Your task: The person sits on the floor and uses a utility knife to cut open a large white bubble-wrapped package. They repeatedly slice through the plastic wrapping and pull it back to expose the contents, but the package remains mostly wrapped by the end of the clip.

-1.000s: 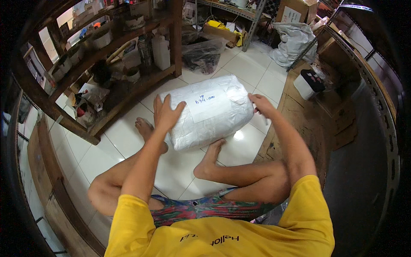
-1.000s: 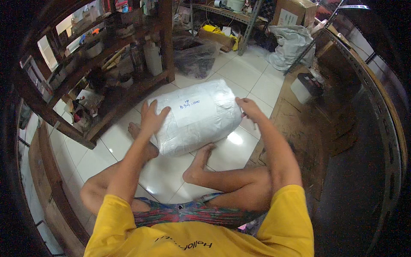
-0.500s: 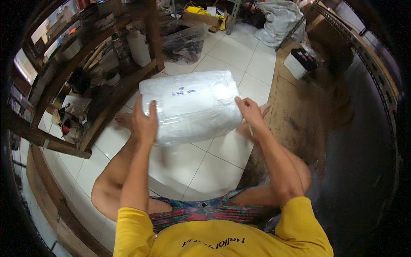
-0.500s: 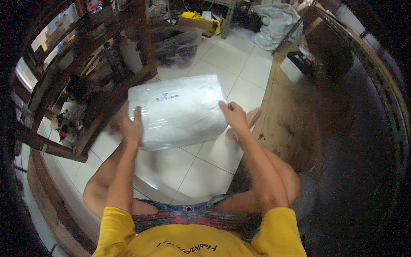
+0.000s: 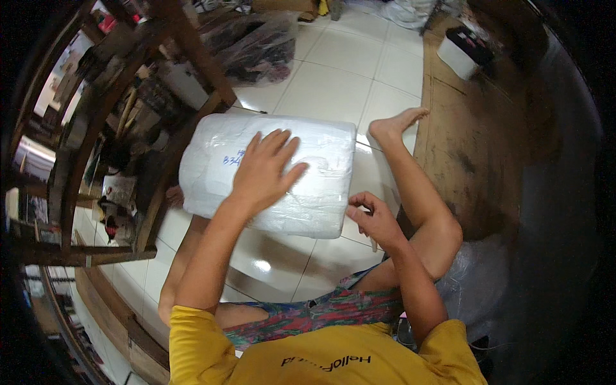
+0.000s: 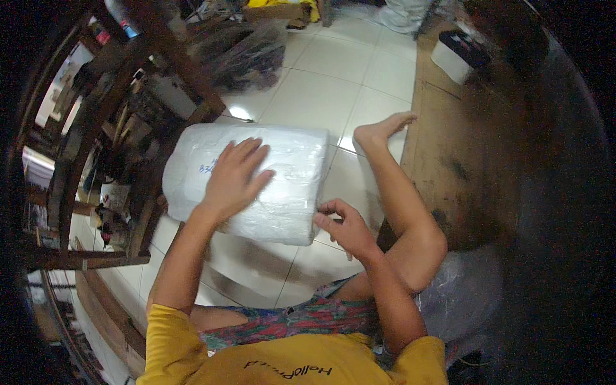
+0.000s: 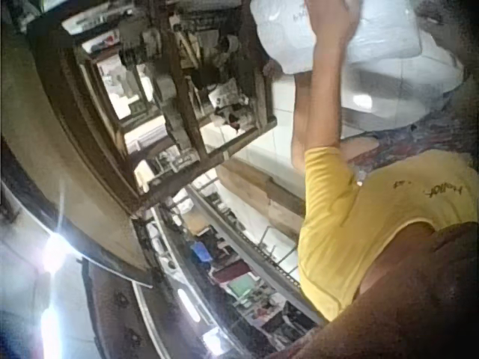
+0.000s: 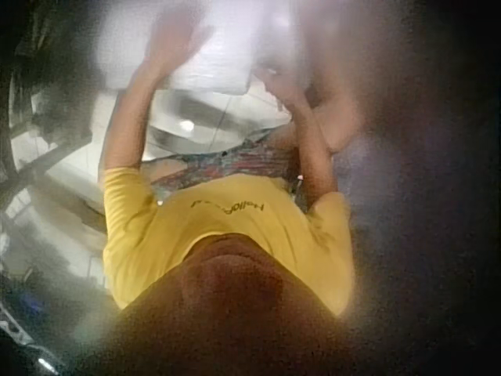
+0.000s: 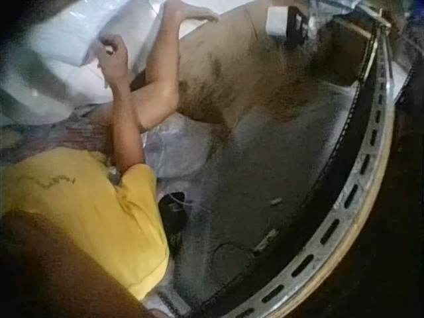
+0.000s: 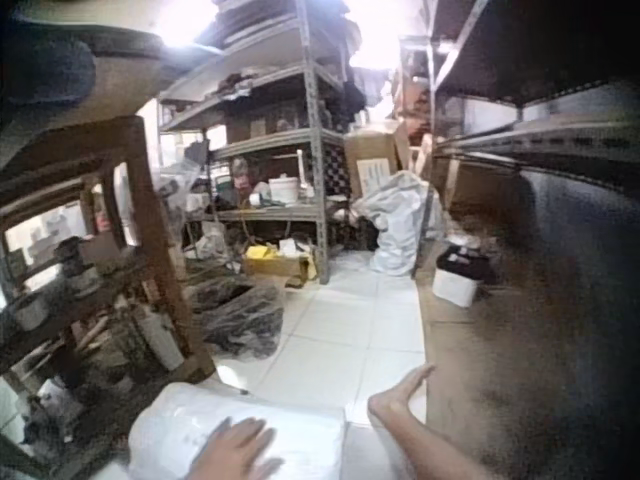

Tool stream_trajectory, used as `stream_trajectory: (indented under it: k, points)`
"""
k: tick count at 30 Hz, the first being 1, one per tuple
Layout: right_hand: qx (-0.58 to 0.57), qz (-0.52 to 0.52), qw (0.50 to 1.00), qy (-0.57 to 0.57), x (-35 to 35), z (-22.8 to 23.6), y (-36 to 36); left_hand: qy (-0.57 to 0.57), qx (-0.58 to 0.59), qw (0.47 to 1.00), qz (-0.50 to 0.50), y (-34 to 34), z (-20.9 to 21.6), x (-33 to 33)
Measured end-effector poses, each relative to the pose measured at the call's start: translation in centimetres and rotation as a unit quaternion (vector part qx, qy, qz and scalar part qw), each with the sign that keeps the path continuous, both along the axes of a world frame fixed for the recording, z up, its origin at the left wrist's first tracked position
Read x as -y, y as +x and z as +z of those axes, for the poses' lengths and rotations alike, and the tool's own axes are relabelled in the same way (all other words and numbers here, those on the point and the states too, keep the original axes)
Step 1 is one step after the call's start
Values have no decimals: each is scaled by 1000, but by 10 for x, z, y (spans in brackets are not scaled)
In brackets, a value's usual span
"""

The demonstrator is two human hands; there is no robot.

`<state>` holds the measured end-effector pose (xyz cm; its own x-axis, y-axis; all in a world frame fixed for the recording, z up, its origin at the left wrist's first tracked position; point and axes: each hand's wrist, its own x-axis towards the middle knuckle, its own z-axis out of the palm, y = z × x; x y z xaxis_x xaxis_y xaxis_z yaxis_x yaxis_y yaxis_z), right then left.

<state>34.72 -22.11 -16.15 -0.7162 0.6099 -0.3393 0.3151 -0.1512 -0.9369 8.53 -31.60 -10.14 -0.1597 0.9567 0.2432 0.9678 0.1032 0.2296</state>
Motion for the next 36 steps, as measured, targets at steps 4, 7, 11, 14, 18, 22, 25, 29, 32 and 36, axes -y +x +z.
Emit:
stream_trajectory:
  k: [4,7,11,14,18,22,25,29,32,36]
  points:
    - [-110,-158,976,-104,-19,-30,-16,-16,-23,999,-23,23,6,-30]
    - [-149,-156,971,-104,-30,-50,-40,-16,-20,998,-66,29,12,-26]
    - [-106,-141,981,-86,-36,-51,-36,-16,40,997,-61,37,19,-15]
    - [-100,-123,985,-62,-31,-59,-33,-9,19,999,-42,36,23,-19]
    - [-79,-99,988,-90,-17,-56,-26,-3,-13,998,-59,15,20,-24]
    - [-89,-110,986,-89,-10,-52,-23,-19,38,997,-72,12,18,-16]
    - [-86,-107,987,-85,-9,-46,-23,-14,41,998,-55,16,21,-13]
    - [-82,-91,989,-77,-5,-44,-17,-26,38,999,-29,19,21,-14]
    - [-81,-71,992,-73,1,-49,-13,-5,33,999,-13,18,13,-2]
    - [-89,-77,993,-20,-3,-55,-8,-1,-78,997,24,13,-1,23]
